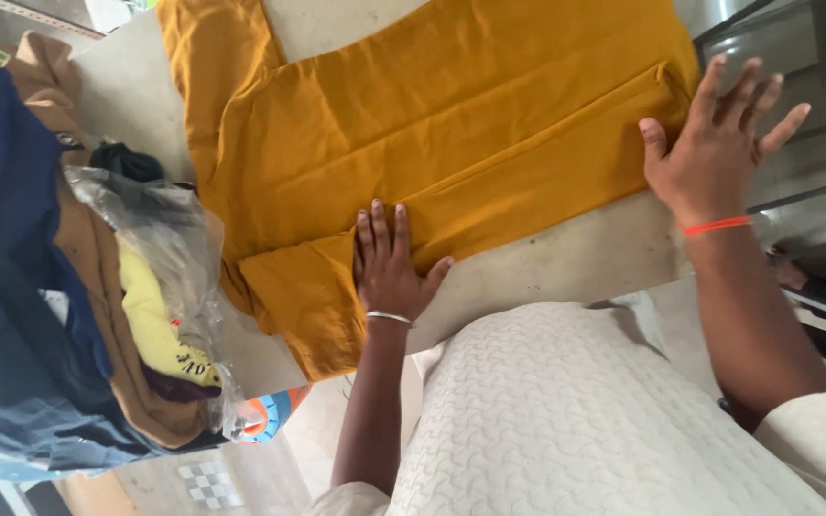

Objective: Folding a yellow long-sleeved shirt on a table.

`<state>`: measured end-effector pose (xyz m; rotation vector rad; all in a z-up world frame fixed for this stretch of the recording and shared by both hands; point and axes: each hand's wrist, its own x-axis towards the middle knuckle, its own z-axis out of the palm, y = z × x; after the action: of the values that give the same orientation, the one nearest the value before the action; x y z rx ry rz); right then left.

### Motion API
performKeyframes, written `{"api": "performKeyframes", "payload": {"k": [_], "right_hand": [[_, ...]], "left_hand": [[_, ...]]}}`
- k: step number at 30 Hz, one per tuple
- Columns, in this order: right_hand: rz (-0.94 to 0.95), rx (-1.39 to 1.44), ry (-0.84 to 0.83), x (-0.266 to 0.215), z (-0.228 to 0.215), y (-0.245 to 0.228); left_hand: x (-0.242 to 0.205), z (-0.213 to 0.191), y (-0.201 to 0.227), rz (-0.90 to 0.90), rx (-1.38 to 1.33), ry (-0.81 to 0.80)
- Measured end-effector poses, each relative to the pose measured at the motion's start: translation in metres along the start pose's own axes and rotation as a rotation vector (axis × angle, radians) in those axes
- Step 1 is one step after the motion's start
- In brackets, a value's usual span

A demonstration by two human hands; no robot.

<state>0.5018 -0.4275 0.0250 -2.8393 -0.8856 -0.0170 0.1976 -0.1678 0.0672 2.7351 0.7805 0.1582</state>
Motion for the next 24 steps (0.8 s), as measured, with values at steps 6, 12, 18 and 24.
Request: {"api": "performKeyframes", "payload": {"k": [6,12,18,24], "right_hand": [[-0.533,0.509,0.083,-0.019,-0.012,-0.131],[-0.622,0.135,-0.163,-0.012,-0.008,-0.145],[-0.284,0.143,-0.04,0.014,-0.013,-0.056],[-0.242,0.187,-0.003,0.028,-0.001,-0.017]], "left_hand": [[0.006,0.029,0.023,0.192,-0.077,-0.033],[0.031,0.034,0.026,0.115,0.053,-0.098],[0.037,0.02,0.029,0.061,0.069,-0.122],[0.036,0.028,0.024,0.097,0.06,-0.075]]}}
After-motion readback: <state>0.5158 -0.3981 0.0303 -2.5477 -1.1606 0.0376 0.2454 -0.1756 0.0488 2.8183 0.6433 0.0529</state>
